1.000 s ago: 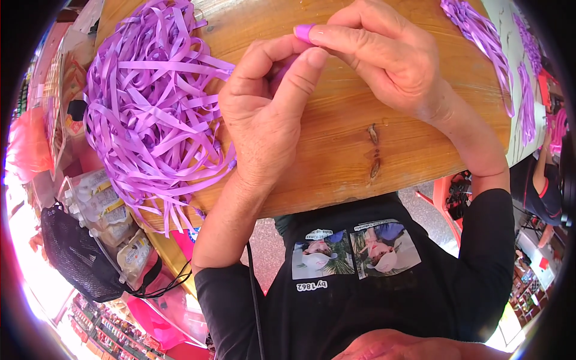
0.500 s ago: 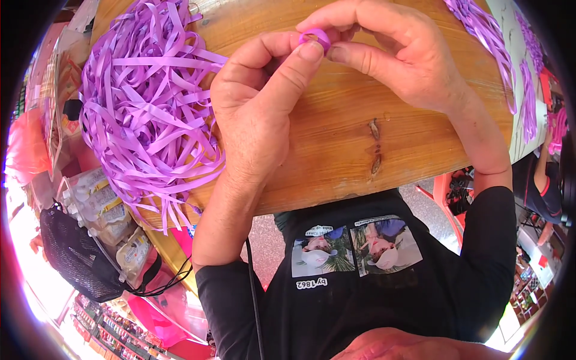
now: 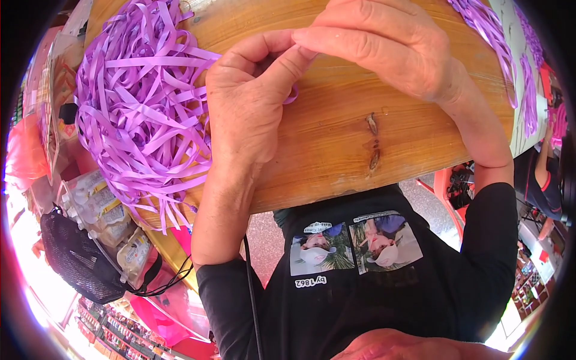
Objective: The person picks up a purple ribbon from a pile on the table and ties a knot at one end by hand. They repeat this process with several more ribbons, occasionally dipping their fingers in a cup of water to help with the tying.
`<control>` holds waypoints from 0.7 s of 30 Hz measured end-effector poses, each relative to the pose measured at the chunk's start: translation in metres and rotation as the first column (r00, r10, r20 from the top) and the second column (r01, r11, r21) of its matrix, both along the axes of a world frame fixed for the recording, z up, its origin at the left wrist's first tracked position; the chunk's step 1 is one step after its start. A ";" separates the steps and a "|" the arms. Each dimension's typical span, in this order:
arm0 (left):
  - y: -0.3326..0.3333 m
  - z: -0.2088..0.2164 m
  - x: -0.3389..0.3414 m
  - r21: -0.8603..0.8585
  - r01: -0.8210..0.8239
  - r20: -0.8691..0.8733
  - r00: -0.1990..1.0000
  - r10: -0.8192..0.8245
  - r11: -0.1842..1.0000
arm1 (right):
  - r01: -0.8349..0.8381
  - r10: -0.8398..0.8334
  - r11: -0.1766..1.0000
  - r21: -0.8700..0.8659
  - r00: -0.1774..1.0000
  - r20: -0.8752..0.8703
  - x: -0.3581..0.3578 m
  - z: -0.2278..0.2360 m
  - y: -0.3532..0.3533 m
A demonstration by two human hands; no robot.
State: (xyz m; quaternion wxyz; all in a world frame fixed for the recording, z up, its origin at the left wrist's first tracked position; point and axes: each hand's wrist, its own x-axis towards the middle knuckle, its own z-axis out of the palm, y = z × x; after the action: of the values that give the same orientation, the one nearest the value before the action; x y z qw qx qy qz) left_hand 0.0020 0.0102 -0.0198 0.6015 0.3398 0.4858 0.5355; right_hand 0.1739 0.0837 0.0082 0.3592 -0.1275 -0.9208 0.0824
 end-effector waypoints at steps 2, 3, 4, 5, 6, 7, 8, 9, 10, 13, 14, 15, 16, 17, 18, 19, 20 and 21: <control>0.001 0.000 0.002 0.013 -0.018 -0.016 1.000 0.018 1.000 | 0.026 -0.026 0.999 -0.022 1.000 -0.004 0.002 0.004 -0.001; 0.001 0.000 0.003 0.027 -0.040 -0.035 0.999 0.041 0.999 | 0.044 -0.045 0.998 -0.041 0.999 -0.006 0.003 0.005 -0.001; 0.000 0.000 0.005 0.031 -0.036 -0.034 0.999 0.037 0.999 | 0.069 -0.071 0.995 -0.067 0.997 -0.015 0.006 0.008 -0.001; -0.001 0.000 0.006 0.058 -0.054 -0.047 0.997 0.057 0.997 | 0.097 -0.099 0.990 -0.107 0.995 -0.021 0.008 0.011 -0.003; -0.001 0.000 0.008 0.086 -0.073 -0.060 0.995 0.078 0.994 | 0.133 -0.137 0.985 -0.106 0.990 -0.029 0.009 0.011 -0.004; -0.001 0.000 0.008 0.087 -0.074 -0.063 0.995 0.080 0.993 | 0.165 -0.170 0.980 -0.109 0.985 -0.039 0.009 0.011 -0.003; 0.000 0.000 0.008 0.084 -0.089 -0.065 0.993 0.095 0.992 | 0.146 -0.162 0.965 -0.218 0.985 -0.054 0.009 0.012 -0.004; 0.000 0.000 0.008 0.081 -0.104 -0.066 0.992 0.110 0.991 | 0.134 -0.157 0.953 -0.270 0.986 -0.063 0.009 0.014 -0.004; 0.001 0.000 0.008 0.080 -0.105 -0.067 0.992 0.110 0.991 | 0.123 -0.154 0.938 -0.324 0.986 -0.071 0.009 0.015 -0.005; 0.001 0.001 0.009 0.066 -0.122 -0.109 0.986 0.129 0.990 | 0.105 -0.106 0.960 -0.260 0.994 0.009 0.007 0.021 -0.008; 0.000 0.001 0.009 0.072 -0.114 -0.130 0.984 0.122 0.991 | 0.111 -0.111 0.952 -0.284 0.994 0.017 0.005 0.021 -0.010; -0.001 0.002 0.009 0.078 -0.105 -0.150 0.982 0.116 0.991 | 0.114 -0.113 0.948 -0.297 0.993 0.020 0.005 0.021 -0.010; -0.001 0.000 0.009 0.077 -0.103 -0.150 0.982 0.114 0.992 | 0.119 -0.117 0.943 -0.309 0.993 0.026 0.005 0.020 -0.011; 0.000 -0.003 0.010 0.097 -0.112 -0.097 0.988 0.121 0.989 | 0.115 -0.124 0.934 -0.337 0.992 -0.003 0.005 0.016 -0.011; 0.000 -0.004 0.010 0.117 -0.121 -0.044 0.991 0.127 0.986 | 0.113 -0.128 0.929 -0.351 0.992 -0.018 0.004 0.007 -0.007; 0.000 -0.003 0.012 0.116 -0.117 -0.043 0.992 0.123 0.986 | 0.114 -0.135 0.924 -0.365 0.990 -0.031 0.005 -0.003 -0.003; 0.000 0.001 0.013 0.092 -0.099 -0.068 0.992 0.106 0.991 | -0.129 0.042 0.935 -0.330 0.965 -0.258 0.000 -0.020 0.008; 0.000 0.004 0.014 0.068 -0.082 -0.092 0.992 0.088 0.994 | -0.244 0.127 0.925 -0.293 0.921 -0.368 0.004 -0.023 0.009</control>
State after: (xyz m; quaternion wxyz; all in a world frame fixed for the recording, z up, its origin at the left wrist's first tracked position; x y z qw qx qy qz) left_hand 0.0162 0.0104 -0.0159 0.5433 0.3630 0.5105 0.5590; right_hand 0.1776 0.0930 -0.0152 0.4776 -0.0810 -0.8248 0.2917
